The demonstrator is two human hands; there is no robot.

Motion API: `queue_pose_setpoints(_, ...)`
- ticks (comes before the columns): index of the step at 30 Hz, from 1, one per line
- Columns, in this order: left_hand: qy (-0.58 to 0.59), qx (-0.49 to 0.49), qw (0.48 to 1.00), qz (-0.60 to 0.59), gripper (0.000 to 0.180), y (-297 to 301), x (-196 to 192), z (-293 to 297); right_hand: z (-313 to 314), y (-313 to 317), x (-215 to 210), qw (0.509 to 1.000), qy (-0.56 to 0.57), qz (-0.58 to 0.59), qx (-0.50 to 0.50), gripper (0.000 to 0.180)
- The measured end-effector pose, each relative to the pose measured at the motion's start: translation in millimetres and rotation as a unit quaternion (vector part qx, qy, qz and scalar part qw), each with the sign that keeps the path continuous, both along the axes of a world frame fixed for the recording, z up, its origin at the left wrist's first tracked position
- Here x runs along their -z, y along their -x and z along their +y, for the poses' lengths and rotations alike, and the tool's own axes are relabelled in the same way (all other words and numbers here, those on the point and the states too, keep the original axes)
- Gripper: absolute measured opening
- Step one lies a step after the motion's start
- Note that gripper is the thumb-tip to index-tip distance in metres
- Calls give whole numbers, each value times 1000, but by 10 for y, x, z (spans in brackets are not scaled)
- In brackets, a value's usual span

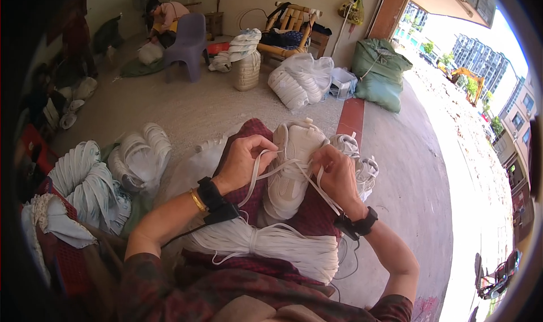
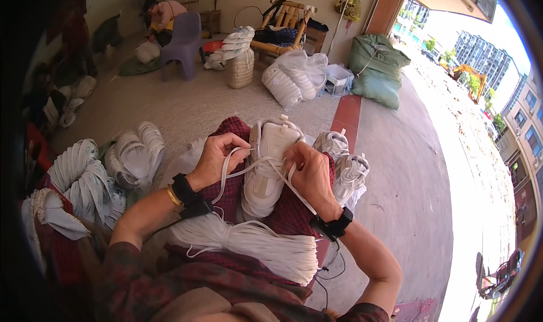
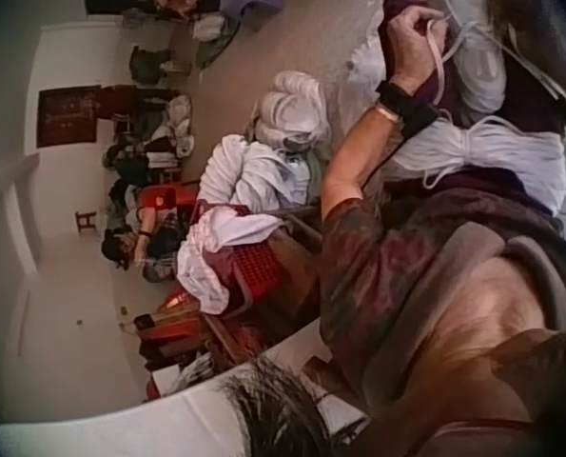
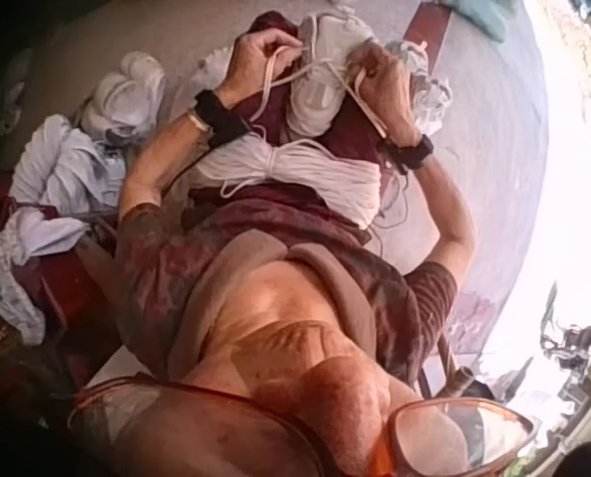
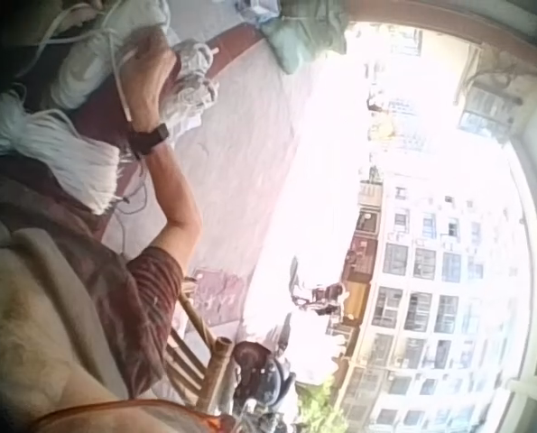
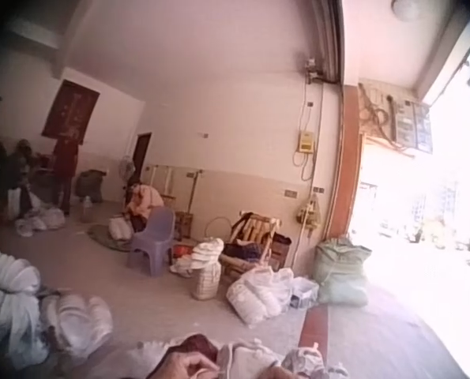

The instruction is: The recorder is lacing white sneakers while sitting in a shoe assembly workshop.

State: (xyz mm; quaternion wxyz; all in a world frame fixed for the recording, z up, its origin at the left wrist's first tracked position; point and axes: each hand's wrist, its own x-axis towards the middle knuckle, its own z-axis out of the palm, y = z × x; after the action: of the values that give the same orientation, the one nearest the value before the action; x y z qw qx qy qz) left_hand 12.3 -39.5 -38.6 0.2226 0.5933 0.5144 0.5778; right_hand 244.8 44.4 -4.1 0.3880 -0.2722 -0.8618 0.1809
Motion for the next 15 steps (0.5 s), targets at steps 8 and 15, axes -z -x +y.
queue_pose_setpoints(8, 12, 19, 1000, 10, 8, 31, 13, 6, 3, -37, -37, 998, 57, -8, -3, 10)
queue_pose_setpoints(15, 82, 31, 995, 50, 9, 45, -211, 90, -28, -48, -90, 997, 80, -15, 14, 11)
